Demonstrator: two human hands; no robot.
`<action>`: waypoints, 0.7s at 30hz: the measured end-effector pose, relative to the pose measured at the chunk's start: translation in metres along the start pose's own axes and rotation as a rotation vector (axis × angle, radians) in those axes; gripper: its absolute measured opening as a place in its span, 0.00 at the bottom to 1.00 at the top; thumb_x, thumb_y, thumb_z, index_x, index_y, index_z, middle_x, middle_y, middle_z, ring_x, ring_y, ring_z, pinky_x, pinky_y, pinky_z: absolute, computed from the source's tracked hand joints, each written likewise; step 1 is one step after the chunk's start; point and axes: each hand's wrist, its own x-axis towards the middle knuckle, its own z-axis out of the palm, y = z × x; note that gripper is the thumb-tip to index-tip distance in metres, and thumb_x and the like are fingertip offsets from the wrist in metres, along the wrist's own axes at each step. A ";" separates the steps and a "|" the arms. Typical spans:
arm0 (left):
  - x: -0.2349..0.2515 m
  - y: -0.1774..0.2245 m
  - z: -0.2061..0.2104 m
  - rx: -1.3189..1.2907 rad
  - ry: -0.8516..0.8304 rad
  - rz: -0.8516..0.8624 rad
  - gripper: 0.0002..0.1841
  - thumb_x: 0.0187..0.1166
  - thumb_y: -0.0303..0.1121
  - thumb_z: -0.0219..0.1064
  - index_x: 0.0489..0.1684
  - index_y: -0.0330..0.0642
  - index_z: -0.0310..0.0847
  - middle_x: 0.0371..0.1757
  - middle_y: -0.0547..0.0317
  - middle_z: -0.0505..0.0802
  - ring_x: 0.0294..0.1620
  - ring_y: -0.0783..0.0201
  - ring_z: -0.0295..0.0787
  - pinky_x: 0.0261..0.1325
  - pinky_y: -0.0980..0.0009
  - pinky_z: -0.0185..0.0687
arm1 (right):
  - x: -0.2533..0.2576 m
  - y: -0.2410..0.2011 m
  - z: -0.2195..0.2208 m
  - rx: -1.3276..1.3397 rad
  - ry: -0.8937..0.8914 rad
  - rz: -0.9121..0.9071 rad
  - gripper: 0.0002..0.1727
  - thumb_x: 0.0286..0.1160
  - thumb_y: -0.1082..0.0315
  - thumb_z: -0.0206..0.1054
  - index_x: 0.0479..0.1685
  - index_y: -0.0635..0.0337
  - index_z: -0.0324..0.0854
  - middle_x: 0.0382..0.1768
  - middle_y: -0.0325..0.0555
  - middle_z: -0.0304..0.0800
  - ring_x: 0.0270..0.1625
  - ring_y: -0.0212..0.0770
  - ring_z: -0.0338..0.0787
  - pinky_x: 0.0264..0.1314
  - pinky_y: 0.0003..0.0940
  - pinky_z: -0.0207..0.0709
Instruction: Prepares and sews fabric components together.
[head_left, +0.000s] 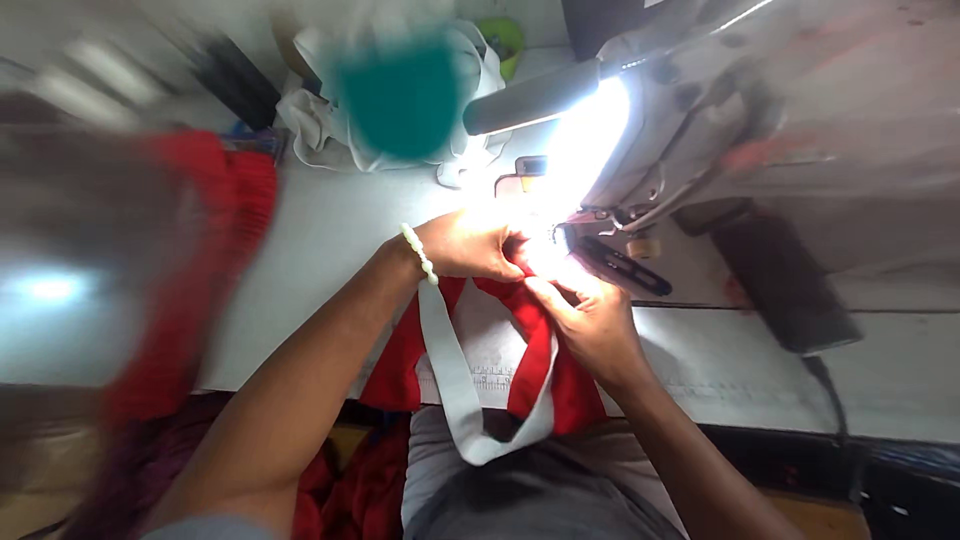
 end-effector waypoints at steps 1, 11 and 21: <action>-0.001 0.000 0.000 -0.046 0.005 0.002 0.05 0.67 0.25 0.77 0.28 0.39 0.86 0.26 0.67 0.87 0.29 0.80 0.79 0.35 0.81 0.72 | 0.000 -0.001 -0.002 -0.015 -0.018 -0.018 0.13 0.77 0.59 0.69 0.31 0.56 0.94 0.28 0.34 0.91 0.34 0.18 0.84 0.41 0.18 0.74; -0.003 0.006 0.009 0.127 -0.022 0.114 0.03 0.73 0.26 0.74 0.38 0.37 0.90 0.33 0.59 0.92 0.37 0.72 0.85 0.45 0.75 0.78 | 0.004 0.001 -0.013 -0.040 -0.184 -0.062 0.11 0.76 0.63 0.67 0.33 0.58 0.93 0.30 0.38 0.90 0.37 0.22 0.85 0.43 0.21 0.75; -0.003 0.019 0.012 0.170 -0.127 -0.128 0.07 0.77 0.32 0.74 0.42 0.38 0.90 0.35 0.57 0.92 0.40 0.65 0.86 0.50 0.63 0.78 | 0.003 -0.001 -0.011 -0.103 -0.185 -0.070 0.08 0.67 0.66 0.69 0.27 0.59 0.89 0.21 0.37 0.84 0.26 0.24 0.79 0.32 0.23 0.70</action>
